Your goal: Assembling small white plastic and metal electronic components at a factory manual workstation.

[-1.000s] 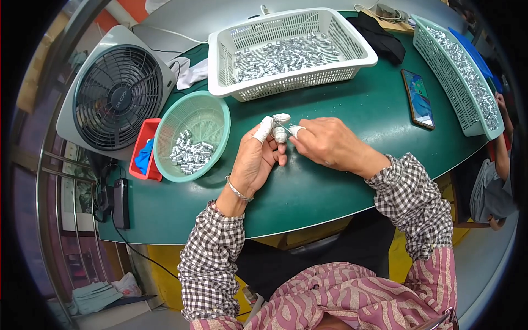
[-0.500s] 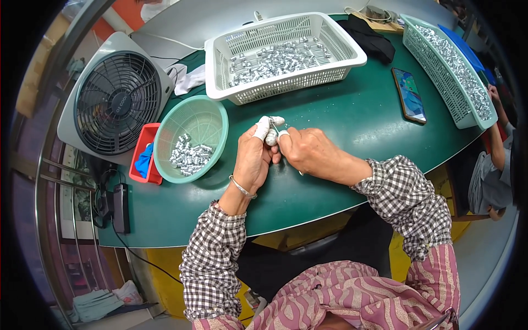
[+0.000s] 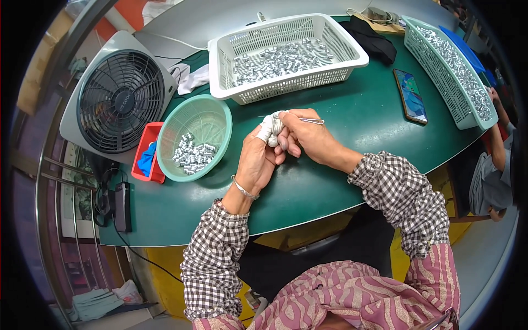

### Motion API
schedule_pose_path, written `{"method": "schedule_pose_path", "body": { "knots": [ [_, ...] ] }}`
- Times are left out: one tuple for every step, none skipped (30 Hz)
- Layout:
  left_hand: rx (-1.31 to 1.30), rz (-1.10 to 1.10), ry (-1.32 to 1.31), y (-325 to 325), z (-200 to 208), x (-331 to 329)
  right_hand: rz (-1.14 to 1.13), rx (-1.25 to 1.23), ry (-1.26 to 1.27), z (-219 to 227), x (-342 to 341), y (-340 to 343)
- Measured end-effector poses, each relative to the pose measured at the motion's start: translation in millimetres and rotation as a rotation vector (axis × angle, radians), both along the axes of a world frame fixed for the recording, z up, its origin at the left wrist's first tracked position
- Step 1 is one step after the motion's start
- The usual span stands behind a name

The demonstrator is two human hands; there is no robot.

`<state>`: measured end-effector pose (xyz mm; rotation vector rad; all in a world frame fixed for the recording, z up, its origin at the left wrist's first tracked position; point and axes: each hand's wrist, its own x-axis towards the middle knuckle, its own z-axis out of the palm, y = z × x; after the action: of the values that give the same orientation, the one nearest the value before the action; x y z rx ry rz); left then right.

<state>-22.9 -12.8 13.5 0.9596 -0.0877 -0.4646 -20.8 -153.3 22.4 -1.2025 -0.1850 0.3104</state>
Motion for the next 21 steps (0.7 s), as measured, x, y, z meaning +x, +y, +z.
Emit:
{"method": "schedule_pose_path", "body": {
  "knots": [
    [-0.005, 0.016, -0.003, -0.4, -0.4, 0.5, 0.0, 0.001, 0.002, -0.9, 0.0, 0.2],
    [-0.009, 0.032, -0.005, -0.9, -1.1, 1.1, -0.02, -0.117, -0.136, -1.9, -0.7, 1.4],
    [-0.006, 0.034, -0.003, -0.2, -1.4, 1.7, -0.037, -0.232, -0.274, -2.8, -1.6, 3.6],
    [0.01, 0.057, -0.024, 0.5, -2.0, 2.9, -0.054, -0.347, -0.411, -3.8, -2.0, 4.6],
    [0.026, 0.079, -0.045, 1.0, -2.6, 4.1, -0.054, -0.344, -0.409, -6.1, -1.8, 3.8],
    [0.043, 0.102, -0.067, 1.3, -3.2, 4.5, -0.118, -0.571, -0.663, -10.0, -1.5, 1.7],
    [0.046, 0.103, -0.065, 0.9, -3.3, 3.8, -0.185, -0.798, -0.918, -14.0, -1.3, -0.6],
    [0.062, 0.11, -0.063, -1.0, -2.6, 3.0, -0.253, -1.028, -1.173, -15.0, -1.3, -2.8],
    [0.077, 0.117, -0.061, -3.1, -1.8, 1.9, -0.252, -1.027, -1.172, -14.8, -2.4, -4.4],
    [0.092, 0.124, -0.059, -4.8, -1.3, 0.8, -0.247, -1.084, -1.175, -14.6, -4.5, -6.0],
    [0.092, 0.125, -0.058, -6.2, -1.3, -0.4, -0.241, -1.142, -1.177, -13.4, -7.1, -7.0],
    [0.116, 0.132, -0.047, -7.6, -1.4, -2.1, -0.235, -1.2, -1.179, -12.3, -9.0, -7.4],
    [0.138, 0.137, -0.035, -9.3, -1.6, -3.7, -0.236, -1.202, -1.176, -11.4, -10.4, -6.5],
    [0.161, 0.141, -0.023, -10.4, -1.6, -4.8, -0.232, -1.244, -1.159, -10.0, -11.3, -3.8],
    [0.16, 0.138, -0.023, -10.8, -1.3, -5.6, -0.228, -1.286, -1.142, -8.7, -11.8, -1.1],
    [0.148, 0.148, -0.007, -10.9, -0.7, -6.3, -0.224, -1.328, -1.125, -7.8, -12.3, -0.1],
    [0.137, 0.159, 0.008, -10.9, -0.2, -6.9, -0.225, -1.33, -1.125, -8.5, -11.6, -0.9],
    [0.126, 0.174, 0.023, -9.5, 0.3, -7.8, -0.218, -1.229, -1.107, -10.7, -9.5, -0.6],
    [0.127, 0.178, 0.022, -8.6, 0.0, -7.4, -0.211, -1.128, -1.089, -12.7, -7.3, -0.1],
    [0.079, 0.171, 0.036, -8.2, -1.0, -5.7, -0.202, -1.026, -1.069, -14.0, -6.5, 0.5],
    [0.031, 0.165, 0.049, -7.6, -2.1, -3.9, -0.199, -1.022, -1.072, -14.7, -7.1, 0.7]
  ]
}}
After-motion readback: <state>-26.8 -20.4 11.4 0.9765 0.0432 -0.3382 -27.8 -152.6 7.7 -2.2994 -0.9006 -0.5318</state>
